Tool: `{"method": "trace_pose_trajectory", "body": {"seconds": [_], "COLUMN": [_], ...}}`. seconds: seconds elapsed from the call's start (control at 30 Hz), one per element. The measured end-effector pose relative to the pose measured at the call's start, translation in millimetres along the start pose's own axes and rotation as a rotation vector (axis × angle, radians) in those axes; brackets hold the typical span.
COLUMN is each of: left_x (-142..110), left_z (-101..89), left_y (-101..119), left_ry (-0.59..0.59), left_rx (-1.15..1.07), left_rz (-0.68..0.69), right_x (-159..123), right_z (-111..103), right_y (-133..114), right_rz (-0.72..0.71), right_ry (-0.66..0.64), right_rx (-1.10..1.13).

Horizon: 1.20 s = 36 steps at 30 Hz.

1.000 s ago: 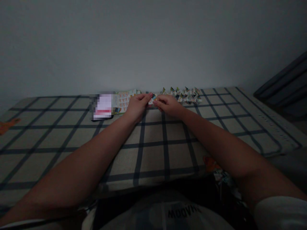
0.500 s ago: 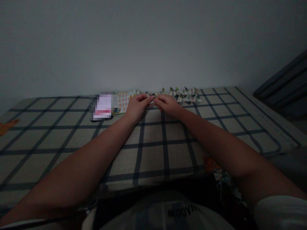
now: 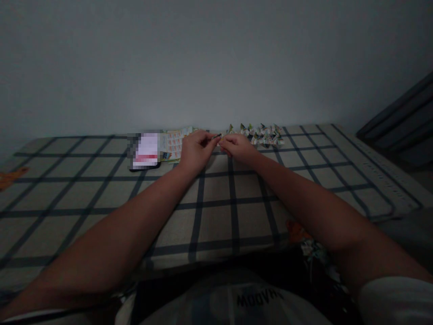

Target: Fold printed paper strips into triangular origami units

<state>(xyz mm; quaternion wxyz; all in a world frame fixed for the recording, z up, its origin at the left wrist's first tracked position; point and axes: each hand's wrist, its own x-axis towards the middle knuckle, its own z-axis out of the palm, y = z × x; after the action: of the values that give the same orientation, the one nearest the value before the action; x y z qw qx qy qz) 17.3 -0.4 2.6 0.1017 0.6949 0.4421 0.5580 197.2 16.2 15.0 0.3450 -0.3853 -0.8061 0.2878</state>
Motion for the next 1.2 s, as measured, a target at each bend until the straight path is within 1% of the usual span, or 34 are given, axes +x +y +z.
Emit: {"method": "trace_pose_trajectory", "body": {"seconds": [0.1,0.17,0.33,0.4,0.47,0.57,0.67,0.77,0.9,1.0,1.07,1.2], "left_x": [1,2,3,2,1,-1,-1,0,2,3,4,5], "left_z": [1.6,3.5,6.8,6.4,4.8,1.3,0.2,3.2,7.6,7.8,7.2,6.4], "left_y": [-5,-10,-16,-13,-9,-5,-5,-6,-6,-5,-5,-9], "left_ry": [0.004,-0.040,-0.115,-0.130,-0.145,-0.158,-0.142,-0.157,-0.222,-0.259,-0.236,-0.206], "left_rx": [-0.123,-0.280,-0.525,-0.558,-0.514,-0.392,-0.350,-0.447,-0.690,-0.774,-0.805,-0.833], "left_rz": [-0.126,-0.235,-0.369,-0.397,-0.400,-0.359,-0.329,-0.383,-0.529,-0.618,-0.640,-0.639], "right_x": [0,0,-2,-3,-3,-1,0,0,-1,0,0,-1], "right_z": [2,3,5,5,5,3,2,3,4,3,3,5], "right_y": [3,5,10,10,10,9,9,7,6,8,10,10], "right_rz": [-0.013,-0.017,-0.048,-0.072,-0.087,-0.092,-0.089,-0.096,-0.090,-0.074,-0.060,-0.052], "right_ry": [0.015,-0.014,-0.065,-0.061,-0.030,0.007,0.011,0.008,0.000,-0.008,-0.005,-0.010], "right_rx": [0.033,0.083,0.159,0.154,0.122,0.043,0.007,0.048,0.146,0.169,0.161,0.144]}}
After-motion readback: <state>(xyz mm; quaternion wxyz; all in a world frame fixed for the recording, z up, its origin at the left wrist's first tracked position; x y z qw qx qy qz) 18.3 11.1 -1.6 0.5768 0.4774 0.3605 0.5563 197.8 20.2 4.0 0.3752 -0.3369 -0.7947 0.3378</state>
